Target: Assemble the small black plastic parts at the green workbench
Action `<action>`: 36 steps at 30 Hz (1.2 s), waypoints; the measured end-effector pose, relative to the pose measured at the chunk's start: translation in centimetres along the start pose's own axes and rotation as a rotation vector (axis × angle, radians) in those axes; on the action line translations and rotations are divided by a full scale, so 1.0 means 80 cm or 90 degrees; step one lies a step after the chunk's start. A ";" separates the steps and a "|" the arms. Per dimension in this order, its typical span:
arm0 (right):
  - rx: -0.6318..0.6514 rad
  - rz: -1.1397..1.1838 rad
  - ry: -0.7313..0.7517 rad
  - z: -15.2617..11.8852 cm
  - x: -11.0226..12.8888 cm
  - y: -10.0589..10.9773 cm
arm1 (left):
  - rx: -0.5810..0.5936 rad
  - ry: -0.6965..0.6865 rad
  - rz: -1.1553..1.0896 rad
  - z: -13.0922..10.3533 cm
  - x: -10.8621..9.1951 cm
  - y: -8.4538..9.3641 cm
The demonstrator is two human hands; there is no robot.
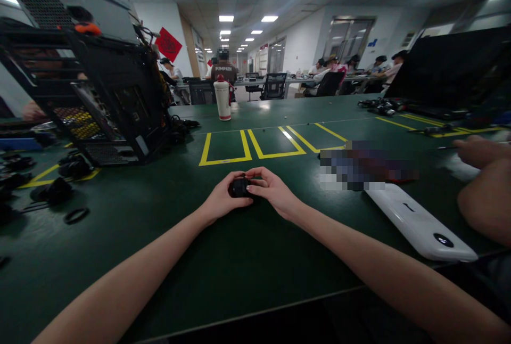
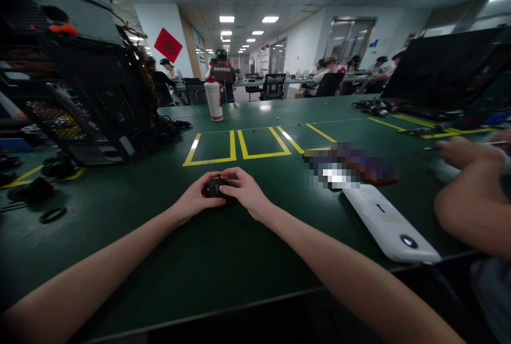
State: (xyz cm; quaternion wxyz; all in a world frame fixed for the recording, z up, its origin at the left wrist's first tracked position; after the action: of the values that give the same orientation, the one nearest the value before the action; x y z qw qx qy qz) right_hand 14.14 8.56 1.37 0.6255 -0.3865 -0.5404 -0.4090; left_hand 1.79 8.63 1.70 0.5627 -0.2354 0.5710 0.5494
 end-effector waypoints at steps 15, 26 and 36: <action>-0.006 -0.021 0.024 0.000 0.006 0.000 | 0.013 -0.008 0.001 0.001 -0.001 -0.002; 0.013 -0.011 -0.004 0.001 0.000 0.002 | 0.008 -0.017 -0.003 0.002 0.002 -0.003; -0.011 0.014 -0.016 0.005 -0.002 0.002 | 0.037 -0.022 0.043 0.001 -0.001 -0.004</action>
State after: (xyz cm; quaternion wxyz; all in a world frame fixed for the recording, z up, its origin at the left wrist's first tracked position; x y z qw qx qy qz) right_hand 14.17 8.99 1.26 0.6194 -0.4030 -0.5406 -0.4021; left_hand 2.11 8.57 1.68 0.5601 -0.1902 0.5844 0.5555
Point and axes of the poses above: each hand's wrist, its own z-axis towards the middle knuckle, its own y-axis out of the back of the hand, x = y × z, the point moved 6 cm from there along z, towards the middle knuckle, and after that the axes turned 3 degrees about -y, right-handed, at the moved point
